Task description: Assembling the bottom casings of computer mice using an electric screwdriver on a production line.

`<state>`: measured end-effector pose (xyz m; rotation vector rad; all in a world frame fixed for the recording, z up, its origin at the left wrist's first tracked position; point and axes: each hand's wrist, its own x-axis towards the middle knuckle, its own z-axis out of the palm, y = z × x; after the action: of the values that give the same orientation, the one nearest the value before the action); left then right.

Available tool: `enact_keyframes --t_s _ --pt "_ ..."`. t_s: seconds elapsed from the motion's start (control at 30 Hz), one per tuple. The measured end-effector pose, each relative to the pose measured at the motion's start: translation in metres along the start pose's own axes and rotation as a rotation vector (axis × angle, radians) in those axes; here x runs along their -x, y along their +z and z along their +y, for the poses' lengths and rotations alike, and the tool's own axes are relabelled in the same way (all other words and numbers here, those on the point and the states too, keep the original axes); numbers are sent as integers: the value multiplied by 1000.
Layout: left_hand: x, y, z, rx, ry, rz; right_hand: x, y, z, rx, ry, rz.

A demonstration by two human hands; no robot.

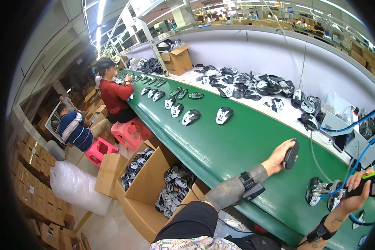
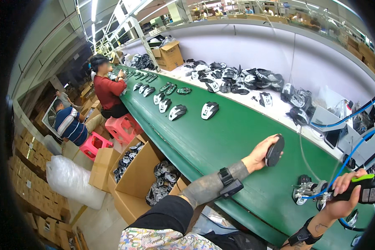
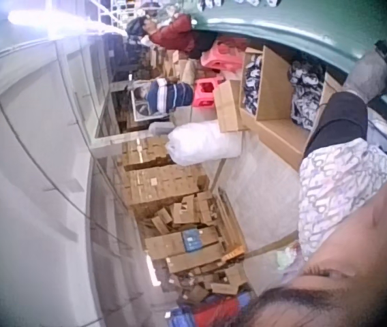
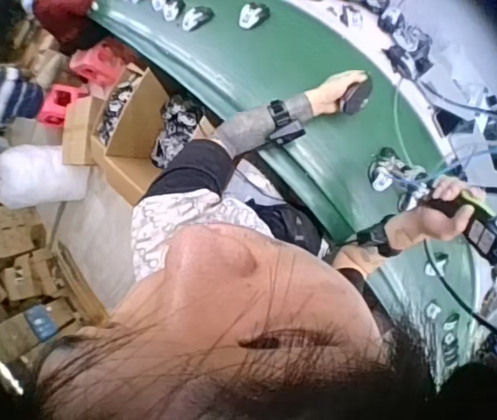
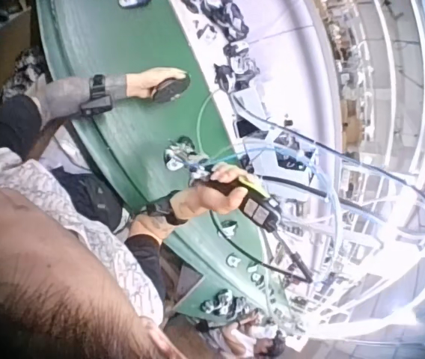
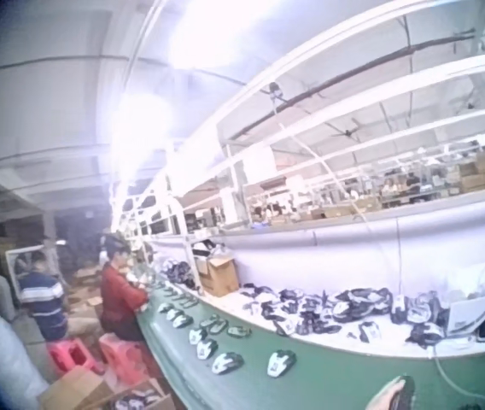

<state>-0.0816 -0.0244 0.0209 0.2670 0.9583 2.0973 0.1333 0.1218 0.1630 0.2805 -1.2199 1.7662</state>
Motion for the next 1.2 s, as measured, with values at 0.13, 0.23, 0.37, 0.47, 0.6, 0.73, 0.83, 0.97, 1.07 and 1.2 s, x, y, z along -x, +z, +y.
enact_keyframes --t_s 0.13,0.23,0.37,0.47,0.6,0.73,0.83,0.97,1.07,1.2 --pt "12 45 -24 389 -172 -84 -2 -21 -20 68 -104 51" --pt "18 37 -43 263 -157 -80 -4 -18 -15 -20 -109 63" --pt "30 26 -41 207 -211 -138 -8 0 9 -96 -134 -63" --pt "22 39 -59 178 -256 -208 -8 -14 2 -48 -203 -97" --pt "22 38 -72 158 -305 -233 0 -24 2 -37 -233 -95" --pt "29 32 -73 166 -299 -240 5 -20 6 -24 -214 -94" --pt "31 33 -68 174 -289 -244 5 -16 9 -24 -185 -81" --pt "32 34 -66 149 -270 -271 2 -17 13 -17 -179 -98" --pt "31 38 -65 159 -259 -302 0 -18 7 -19 -180 -114" --pt "30 37 -65 94 -220 -298 1 -17 7 -4 -187 -84"
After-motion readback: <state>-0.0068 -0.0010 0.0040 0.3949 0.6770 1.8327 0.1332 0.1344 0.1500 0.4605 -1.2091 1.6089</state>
